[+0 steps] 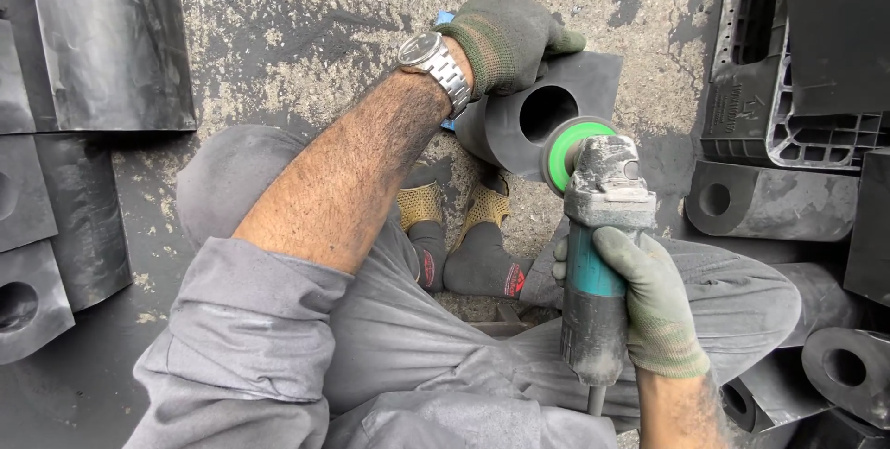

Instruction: The person is using an angle grinder to smooth or grind the edges and surfaces of large black rubber blocks.

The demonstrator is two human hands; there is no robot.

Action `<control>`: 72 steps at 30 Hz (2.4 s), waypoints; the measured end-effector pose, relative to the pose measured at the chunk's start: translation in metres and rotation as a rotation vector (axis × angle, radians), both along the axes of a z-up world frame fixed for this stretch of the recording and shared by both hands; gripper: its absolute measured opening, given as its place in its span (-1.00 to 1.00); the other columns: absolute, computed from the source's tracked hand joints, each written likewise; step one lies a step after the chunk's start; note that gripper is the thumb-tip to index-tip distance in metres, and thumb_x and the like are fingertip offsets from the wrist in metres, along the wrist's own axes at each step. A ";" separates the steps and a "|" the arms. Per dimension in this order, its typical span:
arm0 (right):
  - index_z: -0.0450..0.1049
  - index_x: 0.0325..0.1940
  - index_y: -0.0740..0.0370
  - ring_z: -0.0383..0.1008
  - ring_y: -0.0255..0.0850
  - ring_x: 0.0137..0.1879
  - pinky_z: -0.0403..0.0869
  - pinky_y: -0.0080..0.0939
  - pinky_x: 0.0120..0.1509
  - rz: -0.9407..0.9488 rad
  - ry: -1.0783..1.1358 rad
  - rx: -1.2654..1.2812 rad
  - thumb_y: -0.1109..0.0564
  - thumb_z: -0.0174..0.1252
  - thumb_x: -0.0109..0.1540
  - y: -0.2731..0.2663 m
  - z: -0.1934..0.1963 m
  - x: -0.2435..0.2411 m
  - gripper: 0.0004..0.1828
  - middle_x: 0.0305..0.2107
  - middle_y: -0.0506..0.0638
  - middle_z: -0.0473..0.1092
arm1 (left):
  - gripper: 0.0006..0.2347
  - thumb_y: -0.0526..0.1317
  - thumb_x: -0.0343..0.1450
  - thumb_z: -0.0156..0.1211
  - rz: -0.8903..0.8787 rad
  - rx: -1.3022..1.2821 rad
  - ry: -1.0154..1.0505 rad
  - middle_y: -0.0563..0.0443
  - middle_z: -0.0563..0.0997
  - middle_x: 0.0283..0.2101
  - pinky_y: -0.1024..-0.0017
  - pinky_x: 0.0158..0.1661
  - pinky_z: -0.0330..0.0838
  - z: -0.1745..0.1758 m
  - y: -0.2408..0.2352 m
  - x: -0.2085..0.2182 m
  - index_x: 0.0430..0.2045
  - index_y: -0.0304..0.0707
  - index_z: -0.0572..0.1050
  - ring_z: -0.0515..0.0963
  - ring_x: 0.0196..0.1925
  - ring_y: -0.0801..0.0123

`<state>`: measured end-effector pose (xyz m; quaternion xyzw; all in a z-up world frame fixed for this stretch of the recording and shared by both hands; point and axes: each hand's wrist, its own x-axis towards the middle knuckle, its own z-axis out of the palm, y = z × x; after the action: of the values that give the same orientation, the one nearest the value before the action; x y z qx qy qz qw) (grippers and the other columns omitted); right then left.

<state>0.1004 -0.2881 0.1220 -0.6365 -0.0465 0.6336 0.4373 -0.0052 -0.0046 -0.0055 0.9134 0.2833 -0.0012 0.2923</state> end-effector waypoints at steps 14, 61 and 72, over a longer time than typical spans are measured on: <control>0.40 0.13 0.45 0.60 -0.07 -0.21 0.58 -0.11 -0.15 -0.120 -0.005 0.009 -0.06 0.16 0.31 -0.016 -0.009 0.003 -0.48 -0.22 0.24 0.53 | -0.54 -0.28 0.30 0.34 -0.022 0.060 -0.041 0.06 0.69 -0.11 0.13 -0.17 0.55 0.004 -0.001 -0.002 0.08 0.36 0.55 0.67 -0.15 0.12; 0.36 0.22 0.52 0.56 0.05 0.01 0.56 0.04 0.12 -0.257 0.055 0.203 -0.12 0.04 0.33 -0.063 -0.010 0.001 -0.38 -0.03 0.32 0.49 | -0.33 0.35 0.23 0.19 0.202 -1.047 -0.030 -0.19 0.67 -0.12 0.32 -0.06 0.60 0.114 -0.257 -0.043 -0.08 -0.31 0.55 0.72 -0.08 0.21; 0.39 0.21 0.48 0.58 -0.05 -0.12 0.60 -0.05 -0.08 -0.214 -0.057 0.103 -0.10 0.10 0.31 -0.061 -0.005 -0.011 -0.40 -0.08 0.29 0.52 | -0.37 0.31 0.22 0.24 0.259 -1.108 -0.128 -0.18 0.69 -0.11 0.33 -0.01 0.56 0.102 -0.271 -0.056 -0.04 -0.24 0.55 0.71 -0.04 0.19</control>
<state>0.0897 -0.3493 0.1172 -0.6323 -0.0232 0.5618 0.5329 -0.0614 -0.2751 0.0961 0.5799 0.3316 -0.0584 0.7418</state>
